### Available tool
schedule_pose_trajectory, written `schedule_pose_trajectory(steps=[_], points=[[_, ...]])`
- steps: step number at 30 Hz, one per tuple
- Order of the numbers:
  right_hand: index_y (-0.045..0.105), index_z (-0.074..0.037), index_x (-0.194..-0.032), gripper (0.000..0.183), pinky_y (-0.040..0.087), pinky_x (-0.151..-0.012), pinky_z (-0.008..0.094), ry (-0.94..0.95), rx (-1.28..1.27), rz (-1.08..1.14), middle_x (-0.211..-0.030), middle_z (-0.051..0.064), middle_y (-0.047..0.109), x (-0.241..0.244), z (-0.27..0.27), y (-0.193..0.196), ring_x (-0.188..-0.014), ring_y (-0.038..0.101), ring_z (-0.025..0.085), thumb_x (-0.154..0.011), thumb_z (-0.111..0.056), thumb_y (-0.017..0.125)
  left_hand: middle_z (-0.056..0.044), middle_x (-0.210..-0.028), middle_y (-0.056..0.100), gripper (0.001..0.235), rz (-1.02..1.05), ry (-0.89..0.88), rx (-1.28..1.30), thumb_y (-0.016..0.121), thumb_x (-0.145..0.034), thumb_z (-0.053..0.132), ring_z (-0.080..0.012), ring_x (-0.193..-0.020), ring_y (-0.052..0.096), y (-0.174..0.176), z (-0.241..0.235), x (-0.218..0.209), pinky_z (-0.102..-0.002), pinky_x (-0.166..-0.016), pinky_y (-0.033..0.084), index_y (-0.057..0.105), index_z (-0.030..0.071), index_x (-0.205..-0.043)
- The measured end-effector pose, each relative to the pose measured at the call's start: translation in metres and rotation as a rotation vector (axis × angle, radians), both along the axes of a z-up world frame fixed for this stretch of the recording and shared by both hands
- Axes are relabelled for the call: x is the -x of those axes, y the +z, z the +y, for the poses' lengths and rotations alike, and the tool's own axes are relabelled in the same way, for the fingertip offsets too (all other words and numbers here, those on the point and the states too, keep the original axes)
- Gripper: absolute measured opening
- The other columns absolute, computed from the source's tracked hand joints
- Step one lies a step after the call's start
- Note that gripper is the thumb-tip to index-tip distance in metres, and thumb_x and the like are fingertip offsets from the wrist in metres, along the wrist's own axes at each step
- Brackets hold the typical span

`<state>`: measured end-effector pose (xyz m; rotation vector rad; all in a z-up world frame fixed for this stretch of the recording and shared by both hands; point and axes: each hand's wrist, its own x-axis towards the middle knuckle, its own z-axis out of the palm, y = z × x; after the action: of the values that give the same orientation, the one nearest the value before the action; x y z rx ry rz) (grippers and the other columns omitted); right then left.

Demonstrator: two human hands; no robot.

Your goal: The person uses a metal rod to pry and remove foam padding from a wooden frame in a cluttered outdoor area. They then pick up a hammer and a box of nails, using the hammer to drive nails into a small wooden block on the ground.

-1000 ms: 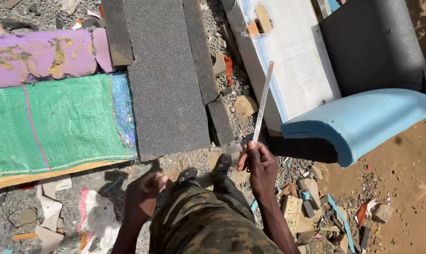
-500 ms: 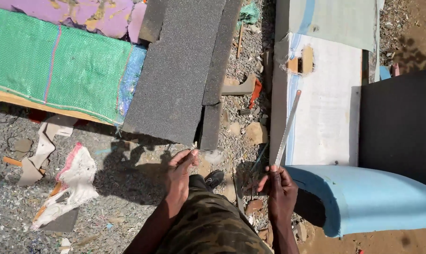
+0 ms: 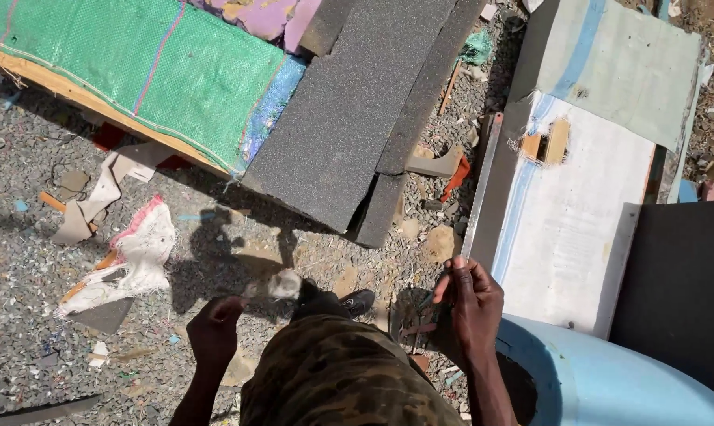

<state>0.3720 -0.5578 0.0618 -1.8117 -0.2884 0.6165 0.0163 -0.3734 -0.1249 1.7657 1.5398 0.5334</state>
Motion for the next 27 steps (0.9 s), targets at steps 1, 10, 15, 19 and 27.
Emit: schedule_pose_trajectory(steps=[1,10,15,19,27], points=[[0.069,-0.009,-0.1,0.027,0.054,-0.051,0.029,0.01,0.002,-0.001,-0.066,0.009,0.072,0.0,0.0,-0.003,-0.05,0.062,0.014,-0.106,-0.031,0.056,-0.001,-0.089,0.081,0.021,-0.001,0.01,0.002,0.077,-0.09,0.037,-0.0154,-0.081,0.077,-0.028,-0.002,0.034,-0.03,-0.068,0.057,0.082,0.017,-0.095],[0.068,-0.009,-0.09,0.026,0.053,-0.053,0.03,0.138,0.042,-0.04,-0.065,0.009,0.074,0.022,0.022,0.012,-0.048,0.062,0.015,-0.104,-0.027,0.058,-0.023,-0.159,0.037,0.157,1.33,0.256,0.925,0.109,-0.06,0.062,-0.0351,-0.143,0.045,-0.202,-0.014,0.209,-0.046,-0.112,0.046,0.01,-0.007,-0.16],[0.069,-0.007,-0.087,0.029,0.043,-0.046,0.026,0.245,0.059,-0.076,-0.063,0.007,0.071,0.03,0.028,0.018,-0.049,0.061,0.013,-0.104,-0.027,0.057,-0.009,-0.119,0.081,0.06,0.849,-0.026,0.704,0.076,-0.087,0.058,-0.0295,-0.115,0.073,-0.182,-0.018,0.15,-0.043,-0.09,0.06,0.073,0.009,-0.121],[0.07,-0.005,-0.088,0.029,0.051,-0.047,0.03,0.345,0.009,-0.063,-0.062,0.008,0.071,0.016,0.039,0.012,-0.049,0.062,0.016,-0.103,-0.027,0.058,-0.006,-0.079,0.079,0.049,0.713,-0.078,0.552,0.066,-0.093,0.054,-0.029,-0.082,0.075,-0.158,-0.013,0.068,-0.039,-0.073,0.056,0.074,0.014,-0.067],[0.071,-0.006,-0.091,0.037,0.052,-0.053,0.031,0.643,0.052,-0.167,-0.055,0.005,0.067,-0.036,0.061,0.018,-0.045,0.057,0.014,-0.103,-0.036,0.052,0.006,-0.109,0.079,0.025,0.398,0.062,0.101,0.063,-0.084,0.036,-0.0234,-0.079,0.074,-0.157,-0.062,-0.03,-0.04,-0.069,0.055,0.081,0.02,-0.077]])
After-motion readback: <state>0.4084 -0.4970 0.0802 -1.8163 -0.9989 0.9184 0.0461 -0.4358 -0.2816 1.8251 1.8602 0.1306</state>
